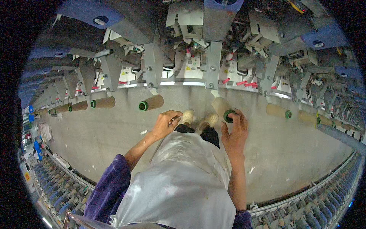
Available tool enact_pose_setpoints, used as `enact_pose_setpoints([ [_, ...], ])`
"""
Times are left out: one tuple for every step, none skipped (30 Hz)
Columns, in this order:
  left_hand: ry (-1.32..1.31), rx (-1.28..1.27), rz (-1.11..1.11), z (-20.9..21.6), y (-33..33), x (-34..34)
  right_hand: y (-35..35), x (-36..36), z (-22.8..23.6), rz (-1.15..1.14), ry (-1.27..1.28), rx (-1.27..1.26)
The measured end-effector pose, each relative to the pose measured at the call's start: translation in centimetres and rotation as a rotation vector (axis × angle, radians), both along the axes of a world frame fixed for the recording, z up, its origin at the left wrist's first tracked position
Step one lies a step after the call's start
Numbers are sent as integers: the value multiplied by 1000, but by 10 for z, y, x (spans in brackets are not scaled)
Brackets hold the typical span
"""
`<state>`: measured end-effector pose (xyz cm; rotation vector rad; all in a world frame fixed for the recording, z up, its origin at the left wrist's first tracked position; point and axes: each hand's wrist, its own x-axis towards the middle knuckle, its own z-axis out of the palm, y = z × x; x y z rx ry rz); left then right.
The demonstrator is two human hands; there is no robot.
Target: The person moves a metal tray filled with white spools with orange tips alongside a coworker, then walks through a textile factory. They pick up empty cardboard tubes from the floor and place them onto spinning machines, then remove full spools and place them into a blue bin. The person repeats this process across multiple machines.
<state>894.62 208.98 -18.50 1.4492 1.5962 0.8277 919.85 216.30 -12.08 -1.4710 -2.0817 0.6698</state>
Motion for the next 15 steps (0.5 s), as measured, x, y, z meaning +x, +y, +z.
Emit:
enact_pose_setpoints([
  [2, -13, 9, 2, 0, 0, -2, 1, 2, -9, 2, 15],
  [49, 15, 11, 5, -1, 2, -5, 4, 4, -19, 6, 32],
  [32, 22, 23, 8, -1, 5, -9, 6, 8, -31, 11, 33],
  [14, 26, 55, 12, -2, 10, -14, 10, 12, -30, 19, 52],
  [-16, 49, 77, 15, -4, 15, -20, 13, 16, -28, 28, 51],
  [-3, 67, 79, 19, -6, 21, -26, 15, 20, -34, 46, 24],
  [13, 53, 105, 22, -9, 28, -33, 17, 24, 136, 131, -94],
  [20, 41, 118, 25, -13, 36, -41, 18, 27, 328, 269, -182],
  [32, 19, 132, 27, -17, 46, -47, 20, 28, 615, 317, -554],
  [51, -45, 135, 29, -22, 56, -52, 20, 29, 917, 476, -819],
  [73, -102, 134, 29, -26, 68, -55, 23, 29, 1030, 385, -868],
  [99, -176, 152, 29, -30, 80, -58, 27, 29, 1131, 355, -879],
  [90, -138, 83, 29, -34, 92, -59, 31, 28, 1229, 397, -865],
  [84, -117, 34, 28, -36, 106, -57, 42, 28, 1244, 383, -774],
  [75, -69, -28, 27, -39, 117, -56, 53, 28, 1213, 365, -822],
])
